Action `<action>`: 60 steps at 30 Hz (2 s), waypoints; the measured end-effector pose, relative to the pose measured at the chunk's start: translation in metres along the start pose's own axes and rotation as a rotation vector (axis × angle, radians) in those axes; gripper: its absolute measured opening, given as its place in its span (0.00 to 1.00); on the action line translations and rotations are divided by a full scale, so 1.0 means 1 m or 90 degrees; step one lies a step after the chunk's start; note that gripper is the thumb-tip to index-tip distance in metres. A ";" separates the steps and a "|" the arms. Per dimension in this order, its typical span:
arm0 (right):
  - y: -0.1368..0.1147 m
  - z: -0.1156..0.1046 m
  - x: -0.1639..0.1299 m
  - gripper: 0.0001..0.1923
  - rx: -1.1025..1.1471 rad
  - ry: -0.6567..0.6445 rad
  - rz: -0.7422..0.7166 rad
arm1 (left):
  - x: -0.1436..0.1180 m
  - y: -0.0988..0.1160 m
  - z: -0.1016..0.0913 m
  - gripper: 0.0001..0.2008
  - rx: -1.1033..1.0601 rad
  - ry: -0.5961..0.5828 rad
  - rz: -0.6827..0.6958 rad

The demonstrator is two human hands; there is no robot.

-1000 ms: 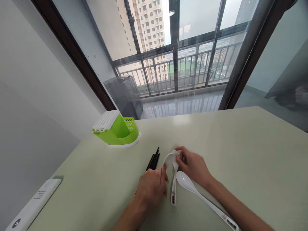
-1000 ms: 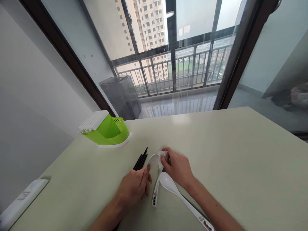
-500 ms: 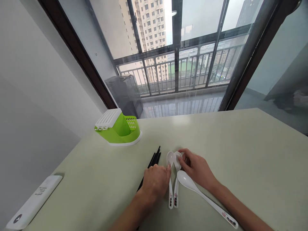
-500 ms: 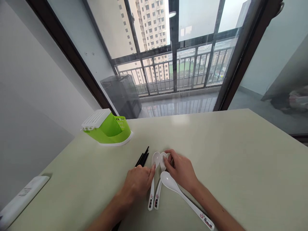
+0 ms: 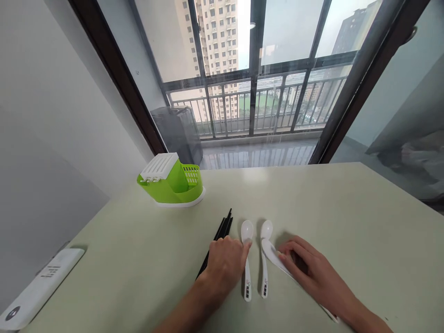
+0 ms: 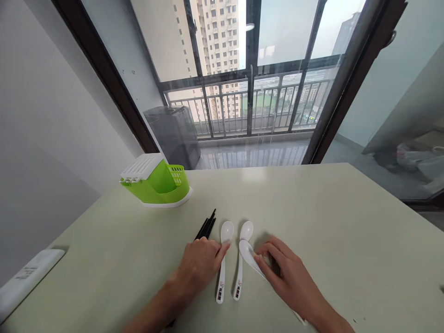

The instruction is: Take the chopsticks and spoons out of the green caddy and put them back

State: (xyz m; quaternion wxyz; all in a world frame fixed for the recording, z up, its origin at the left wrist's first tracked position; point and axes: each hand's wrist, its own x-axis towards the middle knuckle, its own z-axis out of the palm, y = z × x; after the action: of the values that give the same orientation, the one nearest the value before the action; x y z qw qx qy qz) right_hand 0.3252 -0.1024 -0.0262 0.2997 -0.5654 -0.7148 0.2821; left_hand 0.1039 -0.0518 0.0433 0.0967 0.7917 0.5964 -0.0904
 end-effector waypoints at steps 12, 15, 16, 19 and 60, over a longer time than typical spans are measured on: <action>0.009 0.003 -0.034 0.09 -0.072 0.022 -0.077 | 0.003 -0.137 -0.087 0.16 0.002 0.666 0.041; 0.008 0.004 -0.036 0.09 -0.073 -0.004 -0.094 | 0.015 -0.169 -0.097 0.20 0.038 0.696 -0.013; 0.007 0.004 -0.036 0.09 -0.072 -0.001 -0.101 | 0.020 -0.179 -0.098 0.22 0.048 0.677 -0.022; 0.005 0.008 -0.032 0.08 -0.073 0.017 -0.117 | 0.034 -0.203 -0.097 0.26 0.068 0.586 -0.028; 0.043 0.000 -0.071 0.20 0.048 0.145 0.020 | 0.053 -0.047 -0.096 0.23 -0.034 0.546 0.238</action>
State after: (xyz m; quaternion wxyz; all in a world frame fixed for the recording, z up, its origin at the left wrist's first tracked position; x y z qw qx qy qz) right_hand 0.3660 -0.1634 -0.0658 0.3953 -0.5934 -0.6560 0.2476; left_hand 0.0761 0.0346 0.1204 -0.1234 0.8486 0.4320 0.2794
